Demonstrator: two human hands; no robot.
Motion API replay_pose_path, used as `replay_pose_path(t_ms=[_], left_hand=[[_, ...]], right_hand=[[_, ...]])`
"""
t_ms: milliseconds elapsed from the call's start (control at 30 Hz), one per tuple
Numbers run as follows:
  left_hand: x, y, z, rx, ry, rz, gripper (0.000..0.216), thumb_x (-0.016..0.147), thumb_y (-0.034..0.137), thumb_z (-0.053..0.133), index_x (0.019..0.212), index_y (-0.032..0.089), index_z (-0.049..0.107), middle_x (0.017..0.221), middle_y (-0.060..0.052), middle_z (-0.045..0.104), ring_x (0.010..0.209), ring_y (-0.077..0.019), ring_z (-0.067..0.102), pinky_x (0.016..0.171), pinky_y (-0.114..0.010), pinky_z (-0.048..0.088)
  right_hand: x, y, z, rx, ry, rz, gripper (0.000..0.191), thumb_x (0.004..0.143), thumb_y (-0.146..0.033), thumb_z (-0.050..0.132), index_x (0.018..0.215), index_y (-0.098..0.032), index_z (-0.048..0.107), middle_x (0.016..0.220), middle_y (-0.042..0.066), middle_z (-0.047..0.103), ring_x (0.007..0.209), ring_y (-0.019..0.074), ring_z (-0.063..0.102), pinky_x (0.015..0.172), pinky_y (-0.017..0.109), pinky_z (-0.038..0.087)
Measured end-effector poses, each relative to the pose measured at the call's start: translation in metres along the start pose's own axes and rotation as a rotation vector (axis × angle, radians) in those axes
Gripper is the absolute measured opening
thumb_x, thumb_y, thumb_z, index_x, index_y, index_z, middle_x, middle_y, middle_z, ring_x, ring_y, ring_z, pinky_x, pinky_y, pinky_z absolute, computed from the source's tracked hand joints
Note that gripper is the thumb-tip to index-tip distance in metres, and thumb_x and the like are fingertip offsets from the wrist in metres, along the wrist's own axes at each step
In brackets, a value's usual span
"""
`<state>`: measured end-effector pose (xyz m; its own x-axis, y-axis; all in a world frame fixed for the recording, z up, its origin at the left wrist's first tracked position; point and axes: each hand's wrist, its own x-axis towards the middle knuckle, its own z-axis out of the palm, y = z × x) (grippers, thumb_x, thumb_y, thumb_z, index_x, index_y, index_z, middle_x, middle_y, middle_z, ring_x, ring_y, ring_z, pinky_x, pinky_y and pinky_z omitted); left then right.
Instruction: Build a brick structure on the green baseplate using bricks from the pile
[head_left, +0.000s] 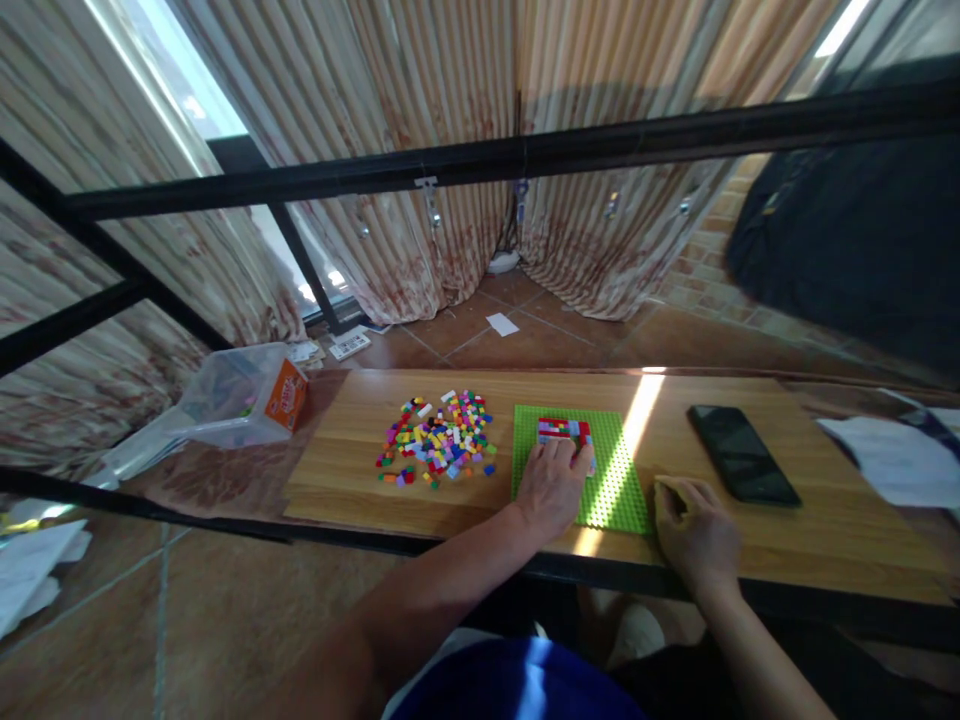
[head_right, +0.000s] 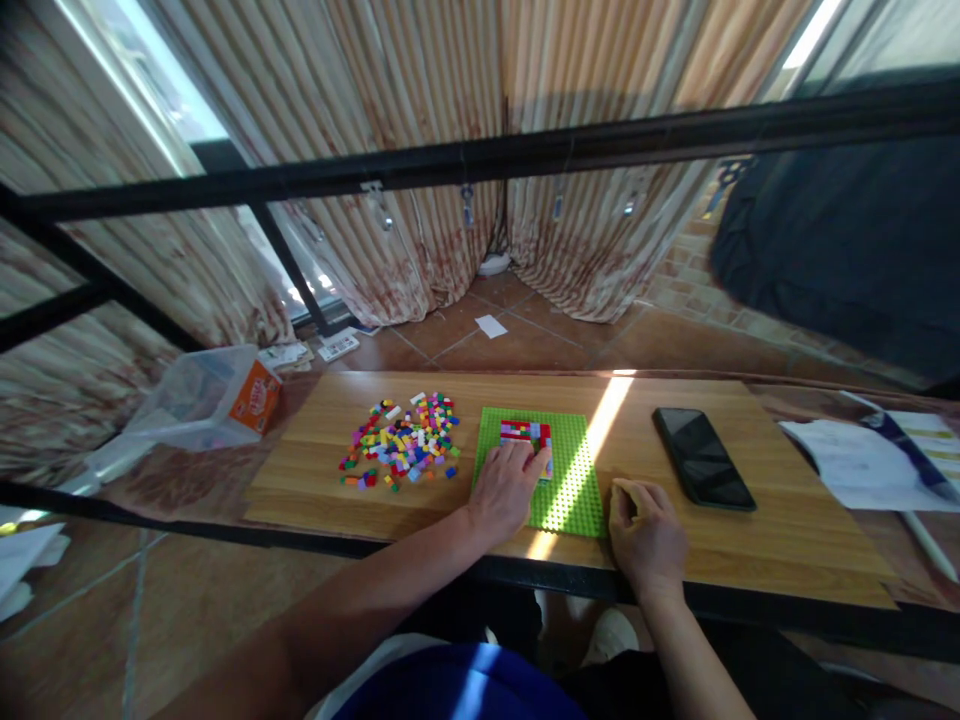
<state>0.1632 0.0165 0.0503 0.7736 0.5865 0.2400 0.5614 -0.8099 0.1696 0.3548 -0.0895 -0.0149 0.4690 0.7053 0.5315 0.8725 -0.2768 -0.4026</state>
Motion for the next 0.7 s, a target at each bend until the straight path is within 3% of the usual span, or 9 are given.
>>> replay_pose_path(t_ms=[200, 333, 500, 700], left_hand=[[-0.021, -0.005, -0.006, -0.165, 0.096, -0.038, 0.049, 0.091, 0.014, 0.045, 0.140, 0.015, 0.042, 0.121, -0.011, 0.058, 0.106, -0.0255, 0.054, 0.089, -0.039, 0.047], [-0.061, -0.015, -0.011, -0.235, 0.083, -0.076, 0.038, 0.091, 0.013, 0.046, 0.128, 0.016, 0.051, 0.118, -0.010, 0.060, 0.109, -0.0238, 0.054, 0.097, -0.040, 0.046], [-0.103, -0.040, -0.017, -0.261, 0.127, -0.234, 0.024, 0.088, 0.010, 0.049, 0.108, 0.019, 0.058, 0.107, -0.007, 0.061, 0.105, -0.0221, 0.056, 0.097, -0.039, 0.048], [-0.109, -0.070, -0.022, -0.200, 0.208, -0.415, 0.017, 0.086, 0.009, 0.052, 0.099, 0.018, 0.058, 0.102, -0.007, 0.062, 0.101, -0.0232, 0.057, 0.092, -0.039, 0.049]], right_hand=[[0.001, 0.001, 0.000, -0.029, -0.011, 0.000, 0.025, 0.087, -0.032, 0.050, 0.090, -0.017, 0.071, 0.089, 0.009, 0.070, 0.076, 0.0227, 0.064, 0.066, 0.033, 0.046], [0.000, 0.003, 0.000, -0.020, -0.004, 0.001, 0.025, 0.087, -0.033, 0.050, 0.089, -0.018, 0.071, 0.089, 0.010, 0.070, 0.075, 0.0233, 0.064, 0.066, 0.034, 0.046], [-0.001, 0.006, 0.001, -0.037, -0.008, -0.003, 0.027, 0.087, -0.035, 0.050, 0.090, -0.018, 0.071, 0.090, 0.010, 0.070, 0.077, 0.0249, 0.064, 0.066, 0.035, 0.046], [0.000, 0.004, -0.002, -0.050, -0.010, -0.006, 0.029, 0.086, -0.035, 0.048, 0.090, -0.018, 0.071, 0.092, 0.012, 0.070, 0.076, 0.0260, 0.063, 0.064, 0.036, 0.045]])
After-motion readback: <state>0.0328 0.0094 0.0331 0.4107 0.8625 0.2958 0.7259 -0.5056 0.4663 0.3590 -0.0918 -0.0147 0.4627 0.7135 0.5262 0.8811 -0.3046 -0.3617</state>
